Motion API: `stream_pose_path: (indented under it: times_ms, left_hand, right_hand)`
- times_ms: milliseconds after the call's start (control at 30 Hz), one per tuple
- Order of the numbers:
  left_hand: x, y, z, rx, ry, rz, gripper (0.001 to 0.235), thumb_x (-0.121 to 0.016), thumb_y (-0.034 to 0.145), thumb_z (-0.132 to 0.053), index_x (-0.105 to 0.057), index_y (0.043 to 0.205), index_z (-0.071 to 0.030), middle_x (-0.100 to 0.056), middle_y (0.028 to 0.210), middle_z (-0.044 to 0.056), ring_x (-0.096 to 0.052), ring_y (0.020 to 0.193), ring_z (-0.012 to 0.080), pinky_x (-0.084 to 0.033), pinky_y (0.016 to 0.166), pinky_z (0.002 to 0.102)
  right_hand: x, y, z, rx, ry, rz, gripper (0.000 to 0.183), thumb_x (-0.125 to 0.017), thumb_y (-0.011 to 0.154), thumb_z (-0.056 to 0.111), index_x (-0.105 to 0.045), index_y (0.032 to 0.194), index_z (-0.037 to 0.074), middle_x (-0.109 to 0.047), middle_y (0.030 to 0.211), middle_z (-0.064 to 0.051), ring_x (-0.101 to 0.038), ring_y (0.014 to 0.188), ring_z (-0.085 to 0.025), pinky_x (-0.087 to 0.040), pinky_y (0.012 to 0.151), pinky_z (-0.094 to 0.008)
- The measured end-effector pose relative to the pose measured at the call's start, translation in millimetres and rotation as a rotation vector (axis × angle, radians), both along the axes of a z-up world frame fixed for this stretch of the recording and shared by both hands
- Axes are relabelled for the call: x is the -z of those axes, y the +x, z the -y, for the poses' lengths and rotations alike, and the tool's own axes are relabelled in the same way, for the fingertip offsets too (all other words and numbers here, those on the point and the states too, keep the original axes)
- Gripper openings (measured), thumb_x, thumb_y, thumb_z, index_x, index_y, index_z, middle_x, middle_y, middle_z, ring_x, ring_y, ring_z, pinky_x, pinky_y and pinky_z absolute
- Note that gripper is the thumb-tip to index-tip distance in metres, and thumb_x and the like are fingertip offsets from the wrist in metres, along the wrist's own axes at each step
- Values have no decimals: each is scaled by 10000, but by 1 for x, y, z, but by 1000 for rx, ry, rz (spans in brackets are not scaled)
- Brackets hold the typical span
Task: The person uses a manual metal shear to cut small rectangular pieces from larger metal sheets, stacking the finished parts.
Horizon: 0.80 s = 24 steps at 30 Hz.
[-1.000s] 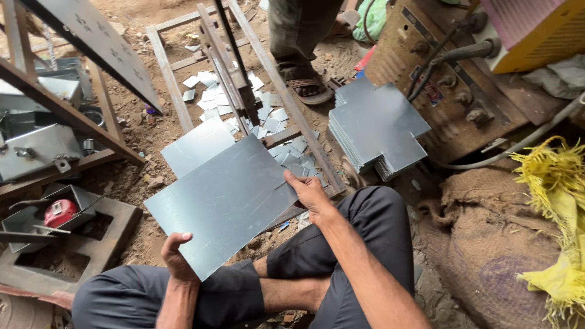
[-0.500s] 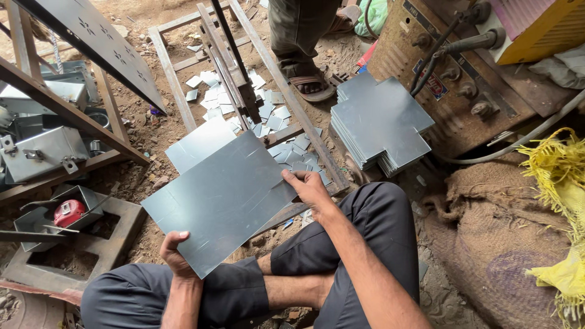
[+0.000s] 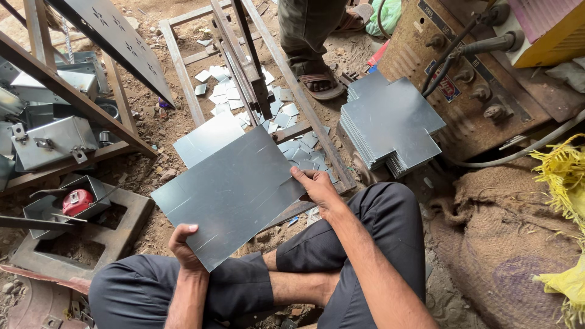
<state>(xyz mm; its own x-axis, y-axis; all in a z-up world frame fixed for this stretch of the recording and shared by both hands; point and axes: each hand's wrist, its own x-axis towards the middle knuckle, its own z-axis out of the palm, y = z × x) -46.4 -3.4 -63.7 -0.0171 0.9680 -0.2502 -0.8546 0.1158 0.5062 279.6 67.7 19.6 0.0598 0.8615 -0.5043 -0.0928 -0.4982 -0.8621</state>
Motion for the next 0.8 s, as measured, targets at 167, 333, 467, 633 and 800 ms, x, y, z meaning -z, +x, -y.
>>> stream_pose_path:
  times_ms: [167,333,467,633,800]
  left_hand:
    - [-4,0,0,-3,-12,9,391,-599,807,-156,-628,1096,106,-667,923,162,-685,758,265,-602,632,340]
    - [-21,5,5,78,-35,-45,468,-581,775,-179,-605,1156,91,-679,958,175,-708,792,289,-619,680,376]
    - [-24,8,7,174,11,-60,504,-575,771,-190,-590,1178,107,-689,964,199,-718,794,313,-619,666,405]
    - [-11,4,7,292,147,108,495,-588,849,-161,-563,1243,139,-690,1014,234,-724,850,342,-626,718,426]
    - [-13,6,10,256,49,16,508,-583,837,-169,-548,1237,142,-693,1011,228,-727,853,335,-633,728,427]
  right_hand:
    - [-1,2,-1,-13,-17,-10,401,-772,859,487,-787,906,88,-675,728,40,-613,655,-66,-521,595,-263]
    - [7,6,-3,-22,-12,32,447,-758,856,524,-783,877,78,-665,701,49,-609,643,-59,-526,573,-255]
    - [12,12,-5,-9,20,60,476,-785,864,525,-762,858,49,-608,678,45,-587,618,-64,-516,559,-252]
    - [17,13,-4,12,2,28,447,-802,827,501,-783,871,57,-641,676,36,-599,588,-73,-506,539,-254]
    - [29,13,-4,8,-135,15,432,-802,843,489,-791,894,61,-670,693,20,-628,591,-91,-513,510,-255]
